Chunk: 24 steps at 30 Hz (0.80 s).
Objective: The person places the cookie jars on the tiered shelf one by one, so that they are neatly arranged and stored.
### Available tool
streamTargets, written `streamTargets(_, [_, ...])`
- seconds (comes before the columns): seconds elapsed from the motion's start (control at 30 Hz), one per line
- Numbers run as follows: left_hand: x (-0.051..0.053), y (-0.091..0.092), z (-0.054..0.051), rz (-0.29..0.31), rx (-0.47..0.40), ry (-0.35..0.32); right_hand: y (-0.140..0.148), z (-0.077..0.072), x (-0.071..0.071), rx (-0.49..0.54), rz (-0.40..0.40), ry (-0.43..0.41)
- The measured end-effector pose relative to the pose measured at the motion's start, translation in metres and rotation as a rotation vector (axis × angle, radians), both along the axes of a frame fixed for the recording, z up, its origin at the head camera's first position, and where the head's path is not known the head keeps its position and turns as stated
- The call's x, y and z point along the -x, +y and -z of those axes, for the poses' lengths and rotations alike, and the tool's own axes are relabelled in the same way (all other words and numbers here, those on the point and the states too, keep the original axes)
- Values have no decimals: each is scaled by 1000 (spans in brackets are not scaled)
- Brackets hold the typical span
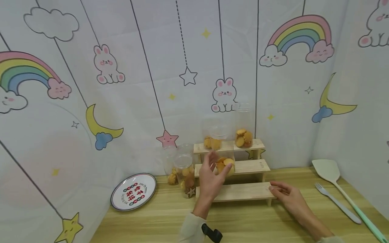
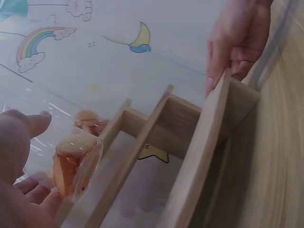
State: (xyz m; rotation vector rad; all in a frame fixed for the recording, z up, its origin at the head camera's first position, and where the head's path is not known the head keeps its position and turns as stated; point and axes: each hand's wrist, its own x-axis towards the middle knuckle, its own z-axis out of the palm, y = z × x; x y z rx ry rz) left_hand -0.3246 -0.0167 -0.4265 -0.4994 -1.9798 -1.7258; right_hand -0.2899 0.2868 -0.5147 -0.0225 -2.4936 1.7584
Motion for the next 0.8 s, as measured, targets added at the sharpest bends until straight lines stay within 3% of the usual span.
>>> streamTargets(0.23, [12, 37, 14, 17, -13, -35, 1, 4, 2, -4, 3, -17])
streamTargets(0.47, [22, 69, 13, 39, 36, -57, 1, 2, 1, -6, 11, -4])
streamTargets(0.8, [27, 83, 12, 50, 11, -92, -1, 2, 0, -8, 12, -5])
